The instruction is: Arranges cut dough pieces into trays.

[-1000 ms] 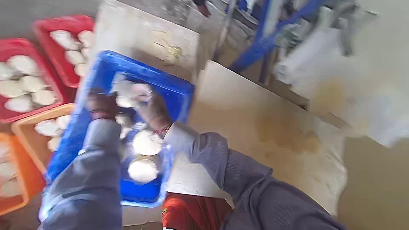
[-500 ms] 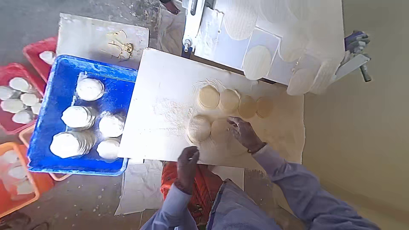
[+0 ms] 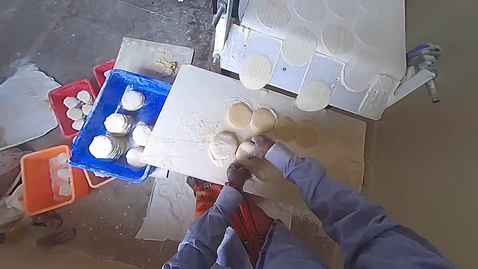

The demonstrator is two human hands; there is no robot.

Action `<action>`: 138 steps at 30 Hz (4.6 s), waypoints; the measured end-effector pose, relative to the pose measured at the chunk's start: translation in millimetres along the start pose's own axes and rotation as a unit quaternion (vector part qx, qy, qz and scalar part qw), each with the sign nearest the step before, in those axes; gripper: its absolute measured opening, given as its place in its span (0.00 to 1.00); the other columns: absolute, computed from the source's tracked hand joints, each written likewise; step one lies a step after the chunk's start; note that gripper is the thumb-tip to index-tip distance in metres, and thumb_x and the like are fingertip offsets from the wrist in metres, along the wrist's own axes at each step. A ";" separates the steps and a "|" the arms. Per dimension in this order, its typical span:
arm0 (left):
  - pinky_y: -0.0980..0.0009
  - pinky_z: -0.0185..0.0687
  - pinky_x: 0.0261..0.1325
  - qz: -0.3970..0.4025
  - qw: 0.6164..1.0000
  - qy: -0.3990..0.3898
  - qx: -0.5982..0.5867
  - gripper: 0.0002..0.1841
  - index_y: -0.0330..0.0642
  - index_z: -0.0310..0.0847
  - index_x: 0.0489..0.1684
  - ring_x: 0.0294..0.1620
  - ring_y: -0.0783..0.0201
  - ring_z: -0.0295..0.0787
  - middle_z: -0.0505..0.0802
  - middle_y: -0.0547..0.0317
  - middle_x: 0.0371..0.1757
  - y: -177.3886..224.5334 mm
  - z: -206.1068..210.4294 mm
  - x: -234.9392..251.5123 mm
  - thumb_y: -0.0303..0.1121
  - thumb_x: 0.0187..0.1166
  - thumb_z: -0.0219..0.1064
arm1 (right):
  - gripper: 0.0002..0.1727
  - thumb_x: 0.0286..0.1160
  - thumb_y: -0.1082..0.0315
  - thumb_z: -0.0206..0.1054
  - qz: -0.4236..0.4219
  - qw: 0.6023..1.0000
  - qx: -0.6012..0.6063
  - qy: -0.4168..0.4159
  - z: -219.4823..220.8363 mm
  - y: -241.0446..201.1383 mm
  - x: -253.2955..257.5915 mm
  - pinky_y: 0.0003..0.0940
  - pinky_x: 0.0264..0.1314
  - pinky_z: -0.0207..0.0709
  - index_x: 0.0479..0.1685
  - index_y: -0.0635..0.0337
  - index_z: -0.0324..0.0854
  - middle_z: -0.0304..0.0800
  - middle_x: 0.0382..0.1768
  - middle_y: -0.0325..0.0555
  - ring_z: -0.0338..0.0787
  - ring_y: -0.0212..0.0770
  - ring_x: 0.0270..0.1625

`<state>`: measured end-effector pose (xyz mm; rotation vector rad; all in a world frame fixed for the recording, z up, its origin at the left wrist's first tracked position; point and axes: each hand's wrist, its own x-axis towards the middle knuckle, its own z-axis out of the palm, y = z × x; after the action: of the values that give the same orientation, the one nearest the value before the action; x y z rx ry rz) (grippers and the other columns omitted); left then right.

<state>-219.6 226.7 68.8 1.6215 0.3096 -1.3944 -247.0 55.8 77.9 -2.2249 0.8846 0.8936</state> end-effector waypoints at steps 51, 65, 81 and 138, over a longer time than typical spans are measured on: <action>0.43 0.80 0.65 0.180 0.972 0.147 0.011 0.20 0.32 0.77 0.70 0.66 0.42 0.82 0.84 0.34 0.67 332.9 -467.7 290.8 0.28 0.80 0.69 | 0.20 0.77 0.68 0.73 -0.006 0.867 0.486 0.104 -43.4 -468.4 376.8 0.52 0.53 0.88 0.67 0.61 0.82 0.87 0.60 0.61 0.91 0.54 0.56; 0.50 0.82 0.66 0.308 0.899 0.236 0.201 0.27 0.31 0.71 0.76 0.64 0.50 0.86 0.84 0.37 0.69 283.6 -447.9 164.7 0.39 0.83 0.64 | 0.16 0.78 0.73 0.68 -0.320 0.893 0.275 0.154 -117.2 -343.3 166.5 0.28 0.55 0.88 0.61 0.71 0.84 0.93 0.51 0.52 0.94 0.34 0.49; 0.58 0.90 0.37 -0.024 0.998 -0.049 -0.024 0.20 0.27 0.75 0.61 0.31 0.53 0.92 0.91 0.40 0.43 37.0 -96.5 -6.6 0.41 0.94 0.54 | 0.39 0.79 0.62 0.73 -0.142 0.983 -0.042 0.106 -13.8 -101.9 12.6 0.54 0.84 0.68 0.87 0.67 0.63 0.74 0.80 0.65 0.75 0.61 0.82; 0.43 0.68 0.81 0.011 0.970 0.198 0.144 0.24 0.27 0.73 0.74 0.77 0.37 0.77 0.82 0.28 0.72 108.3 -456.6 111.1 0.28 0.81 0.69 | 0.30 0.74 0.72 0.73 -0.035 0.994 -0.002 -0.108 96.8 -461.8 192.5 0.60 0.80 0.70 0.78 0.66 0.73 0.81 0.72 0.66 0.80 0.62 0.77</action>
<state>181.8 479.3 -18.1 2.1411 0.3282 -1.1289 169.0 338.1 -5.4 -2.1006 0.7002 1.0778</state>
